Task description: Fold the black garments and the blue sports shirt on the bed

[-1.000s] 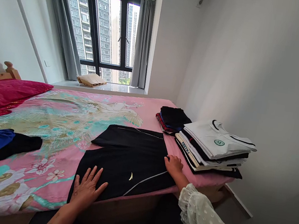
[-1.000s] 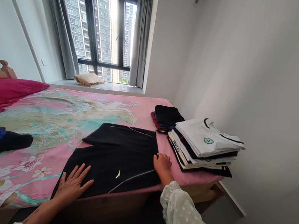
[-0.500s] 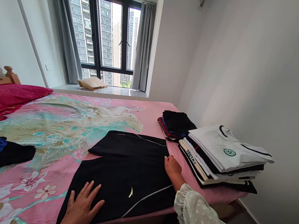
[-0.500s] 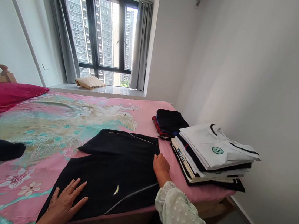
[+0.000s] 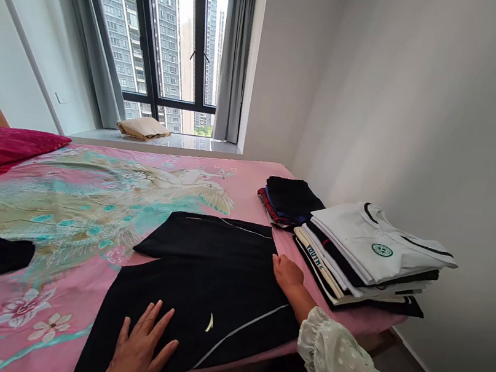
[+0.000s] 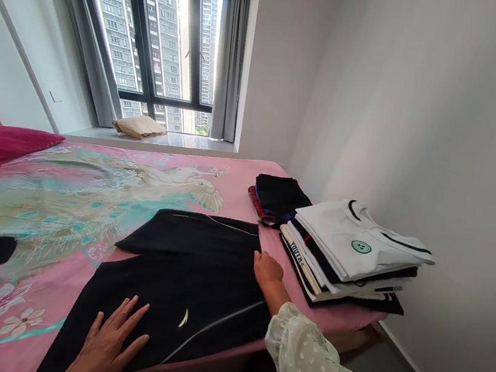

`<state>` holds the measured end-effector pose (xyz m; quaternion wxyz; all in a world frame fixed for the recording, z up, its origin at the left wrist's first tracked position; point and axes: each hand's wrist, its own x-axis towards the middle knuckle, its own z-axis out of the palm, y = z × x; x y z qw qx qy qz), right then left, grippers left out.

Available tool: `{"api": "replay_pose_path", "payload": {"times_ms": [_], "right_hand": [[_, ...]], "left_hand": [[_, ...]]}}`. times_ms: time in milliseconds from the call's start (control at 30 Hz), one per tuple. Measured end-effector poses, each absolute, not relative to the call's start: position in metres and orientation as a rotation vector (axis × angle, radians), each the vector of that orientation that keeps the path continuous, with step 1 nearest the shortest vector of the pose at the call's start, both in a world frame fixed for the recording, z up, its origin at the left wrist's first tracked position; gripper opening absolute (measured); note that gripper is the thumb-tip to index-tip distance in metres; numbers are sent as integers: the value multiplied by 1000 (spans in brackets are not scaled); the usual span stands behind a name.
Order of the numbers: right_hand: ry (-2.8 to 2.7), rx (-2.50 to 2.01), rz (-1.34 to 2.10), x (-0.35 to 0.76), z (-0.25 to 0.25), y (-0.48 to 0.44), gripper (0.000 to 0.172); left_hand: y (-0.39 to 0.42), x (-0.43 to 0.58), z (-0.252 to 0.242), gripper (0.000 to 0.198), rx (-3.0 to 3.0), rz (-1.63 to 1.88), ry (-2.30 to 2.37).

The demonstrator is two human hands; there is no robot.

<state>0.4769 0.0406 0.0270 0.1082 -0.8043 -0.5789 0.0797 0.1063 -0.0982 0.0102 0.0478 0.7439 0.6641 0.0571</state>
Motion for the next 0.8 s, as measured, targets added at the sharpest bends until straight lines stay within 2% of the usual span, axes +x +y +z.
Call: {"api": "replay_pose_path", "payload": {"times_ms": [400, 800], "right_hand": [[-1734, -2345, 193, 468, 27, 45, 39], [-1668, -2437, 194, 488, 24, 48, 37]], "left_hand": [[-102, 103, 4, 56, 2312, 200, 2008], [-112, 77, 9, 47, 2549, 498, 2006]]}}
